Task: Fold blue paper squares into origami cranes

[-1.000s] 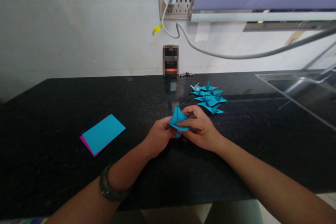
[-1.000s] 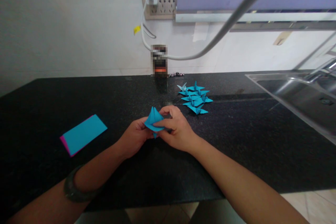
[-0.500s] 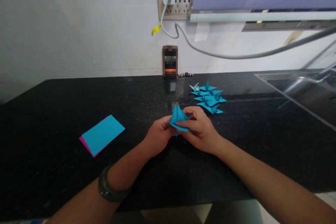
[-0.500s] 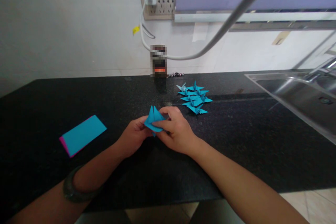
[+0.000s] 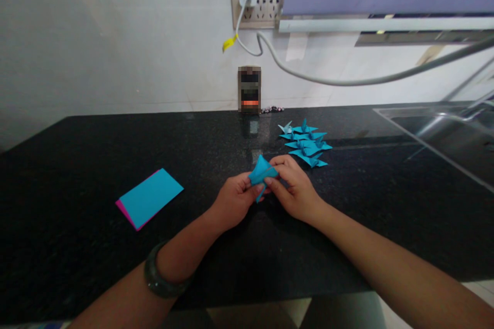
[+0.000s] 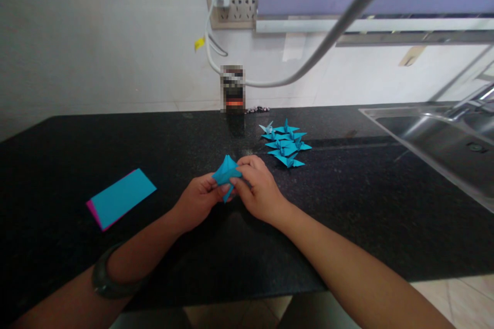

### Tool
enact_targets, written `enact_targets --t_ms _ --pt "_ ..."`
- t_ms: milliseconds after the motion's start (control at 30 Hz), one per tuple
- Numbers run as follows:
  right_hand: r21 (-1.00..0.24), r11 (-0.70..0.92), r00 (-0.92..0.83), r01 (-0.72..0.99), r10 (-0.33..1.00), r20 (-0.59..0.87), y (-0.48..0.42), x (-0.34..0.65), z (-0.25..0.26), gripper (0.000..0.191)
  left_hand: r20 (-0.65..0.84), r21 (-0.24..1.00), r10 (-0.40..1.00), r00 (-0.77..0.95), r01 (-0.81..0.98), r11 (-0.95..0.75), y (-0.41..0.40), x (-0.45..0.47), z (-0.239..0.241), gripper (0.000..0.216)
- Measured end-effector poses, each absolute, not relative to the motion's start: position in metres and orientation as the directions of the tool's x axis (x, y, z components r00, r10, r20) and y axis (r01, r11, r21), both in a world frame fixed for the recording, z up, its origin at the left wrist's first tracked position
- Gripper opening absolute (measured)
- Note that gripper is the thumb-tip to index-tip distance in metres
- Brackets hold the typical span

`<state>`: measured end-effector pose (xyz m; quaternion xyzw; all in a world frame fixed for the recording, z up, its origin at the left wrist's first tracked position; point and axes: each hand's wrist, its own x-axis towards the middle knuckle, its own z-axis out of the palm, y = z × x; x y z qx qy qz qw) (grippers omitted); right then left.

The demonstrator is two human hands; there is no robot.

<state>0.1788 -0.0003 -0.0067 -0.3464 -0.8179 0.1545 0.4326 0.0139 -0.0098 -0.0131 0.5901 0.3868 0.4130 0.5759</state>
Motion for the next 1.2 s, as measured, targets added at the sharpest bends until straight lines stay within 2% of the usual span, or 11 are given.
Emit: enact_targets --t_ms 267,433,567,633,700,800,900,1033,1200 --pt "-0.656 0.656 -0.359 0.373 0.754 0.55 0.001 0.179 -0.008 0.021 -0.047 0.995 0.926 0.374 -0.069 0.078 -0.01 0.014 -0.017 0.028" --pt "-0.738 0.594 -0.307 0.321 0.802 0.513 0.006 0.181 -0.012 0.02 -0.145 0.971 0.91 0.387 -0.12 0.206 -0.012 0.015 -0.016 0.032" --pt "-0.795 0.545 -0.274 0.266 0.834 0.48 0.008 0.181 -0.016 0.016 -0.169 0.943 0.892 0.42 -0.195 0.27 -0.012 0.015 -0.017 0.035" --pt "-0.876 0.452 -0.236 0.168 0.881 0.409 0.008 0.179 -0.019 0.009 -0.148 0.925 0.891 0.43 -0.259 0.279 -0.011 0.014 -0.018 0.033" --pt "-0.951 0.309 -0.228 0.028 0.928 0.295 0.007 0.176 -0.021 0.018 -0.116 0.902 0.893 0.434 -0.33 0.277 -0.011 0.015 -0.018 0.03" --pt "-0.98 0.172 -0.265 -0.102 0.945 0.194 0.006 0.173 -0.024 0.024 -0.083 0.885 0.895 0.439 -0.381 0.269 -0.011 0.015 -0.018 0.03" --pt "-0.98 0.163 -0.275 -0.114 0.943 0.188 0.005 0.173 -0.024 0.022 -0.089 0.891 0.896 0.436 -0.368 0.267 -0.011 0.016 -0.017 0.029" --pt "-0.977 0.21 -0.269 -0.024 0.94 0.209 0.004 0.174 -0.024 0.023 -0.102 0.889 0.901 0.421 -0.369 0.273 -0.011 0.016 -0.016 0.025" --pt "-0.936 0.341 -0.234 0.084 0.92 0.314 0.002 0.177 -0.024 0.043 -0.096 0.873 0.9 0.426 -0.397 0.281 -0.011 0.017 -0.017 0.02"
